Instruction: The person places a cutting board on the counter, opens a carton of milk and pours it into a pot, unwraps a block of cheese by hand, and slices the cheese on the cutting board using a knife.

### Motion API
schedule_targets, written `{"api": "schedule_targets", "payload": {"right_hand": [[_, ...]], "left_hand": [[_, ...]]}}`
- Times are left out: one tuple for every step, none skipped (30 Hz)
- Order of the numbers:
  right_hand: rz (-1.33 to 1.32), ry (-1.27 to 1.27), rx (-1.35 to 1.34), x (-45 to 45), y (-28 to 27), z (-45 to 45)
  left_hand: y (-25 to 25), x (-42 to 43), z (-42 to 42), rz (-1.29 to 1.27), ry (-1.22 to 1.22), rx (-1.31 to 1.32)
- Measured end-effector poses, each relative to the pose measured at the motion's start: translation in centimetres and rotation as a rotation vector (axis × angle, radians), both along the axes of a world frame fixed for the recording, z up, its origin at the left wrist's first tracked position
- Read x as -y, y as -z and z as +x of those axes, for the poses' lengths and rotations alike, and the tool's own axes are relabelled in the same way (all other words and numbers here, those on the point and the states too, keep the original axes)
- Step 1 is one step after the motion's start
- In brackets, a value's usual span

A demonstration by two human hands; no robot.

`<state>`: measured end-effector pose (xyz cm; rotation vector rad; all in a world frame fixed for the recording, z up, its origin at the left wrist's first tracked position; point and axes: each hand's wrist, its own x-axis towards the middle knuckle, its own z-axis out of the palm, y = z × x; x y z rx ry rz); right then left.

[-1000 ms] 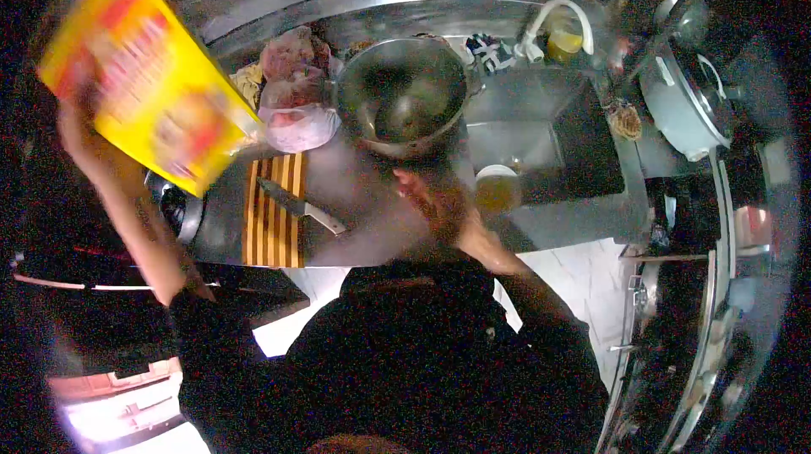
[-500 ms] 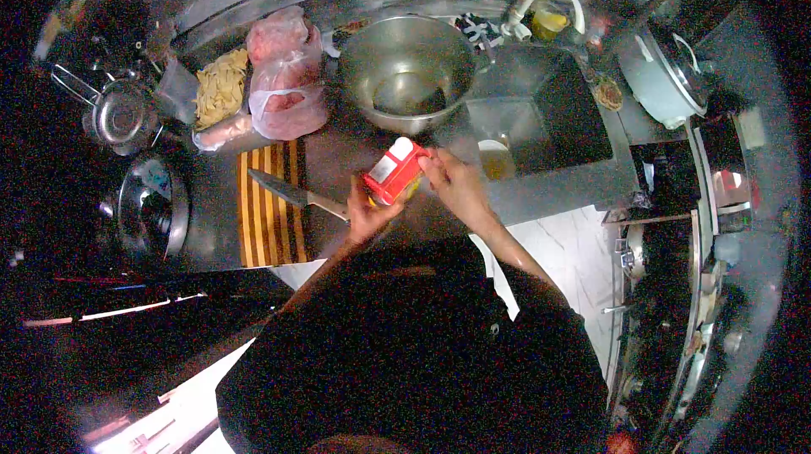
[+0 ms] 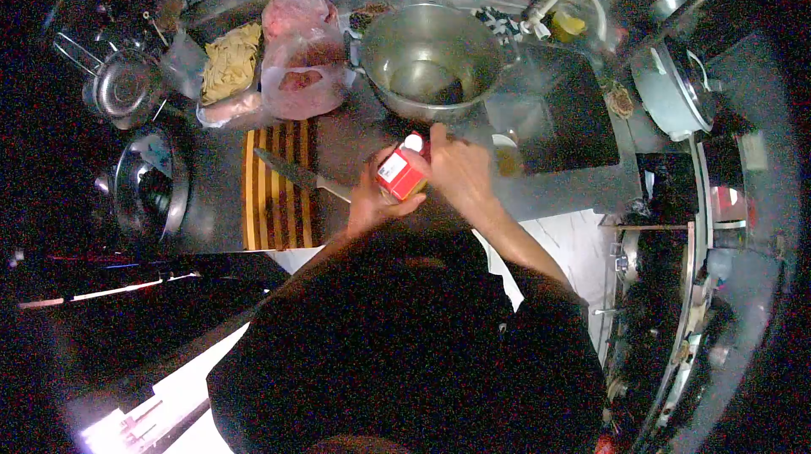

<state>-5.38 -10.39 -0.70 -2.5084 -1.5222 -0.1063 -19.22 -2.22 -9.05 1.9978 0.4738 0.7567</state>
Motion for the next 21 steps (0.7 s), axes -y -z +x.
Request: {"api": "schedule_targets", "payload": {"right_hand": [[0.04,0.011,0.013,-0.6,0.3,-0.2],[0.035,-0.003,0.04,-1.3,0.6,-0.4],[0.03,-0.013,0.069,-1.8,0.8,-0.5],[0.025,-0.024,0.098,-2.3,0.9,-0.6],[0.048,-0.032,0.086,-2.8,0.9,-0.6],[0.076,-0.07,0.119,-2.9,1.1,-0.3],[0.105,-0.106,0.151,-3.1,1.7,0.0],[0.133,-0.142,0.184,-3.2,1.8,0.3],[0.101,-0.214,0.183,-3.1,1.5,0.8],[0.07,-0.286,0.181,-2.8,1.0,1.4],[0.041,-0.355,0.178,-2.6,0.7,2.0],[0.041,-0.439,0.188,-2.7,0.7,2.6],[0.039,-0.523,0.198,-2.8,0.8,3.3],[0.037,-0.608,0.209,-3.0,1.0,4.0],[-0.073,-0.664,0.195,-3.2,1.2,4.6],[-0.068,-0.727,0.192,-3.4,1.3,5.2],[-0.061,-0.79,0.186,-3.6,1.2,5.5],[-0.055,-0.856,0.179,-3.9,1.1,5.8],[-0.105,-0.889,0.139,-4.1,0.9,6.0],[-0.093,-0.94,0.152,-4.2,1.0,6.2],[-0.08,-0.992,0.173,-4.3,1.1,6.6]], "left_hand": [[0.5,0.4,0.3,0.104,-0.056,0.02],[3.5,0.0,1.0,0.032,-0.015,-0.018],[8.2,-0.7,2.1,-0.04,0.029,-0.055],[8.7,-0.6,2.4,-0.069,0.018,-0.076],[9.0,-0.5,2.6,-0.099,0.008,-0.097],[5.2,0.2,1.8,-0.086,-0.057,-0.104],[2.7,0.8,1.2,-0.073,-0.121,-0.111],[2.1,1.0,1.0,-0.022,-0.135,-0.102],[1.7,1.0,0.7,0.027,-0.146,-0.091],[1.3,1.0,0.6,0.077,-0.157,-0.079],[0.8,1.0,0.6,0.067,-0.137,-0.057],[0.4,0.8,0.5,0.059,-0.115,-0.035],[0.2,0.6,0.5,0.051,-0.093,-0.013],[0.2,0.5,0.5,0.071,-0.09,-0.026],[0.2,0.4,0.5,0.09,-0.09,-0.038],[0.3,0.4,0.3,0.108,-0.09,-0.052],[0.4,0.3,0.3,0.118,-0.076,-0.065],[0.6,0.1,0.3,0.126,-0.063,-0.078],[0.8,0.0,0.2,0.135,-0.05,-0.091],[1.0,-0.4,0.2,0.143,-0.009,-0.054],[1.3,-1.0,0.4,0.153,0.03,-0.012]]}}
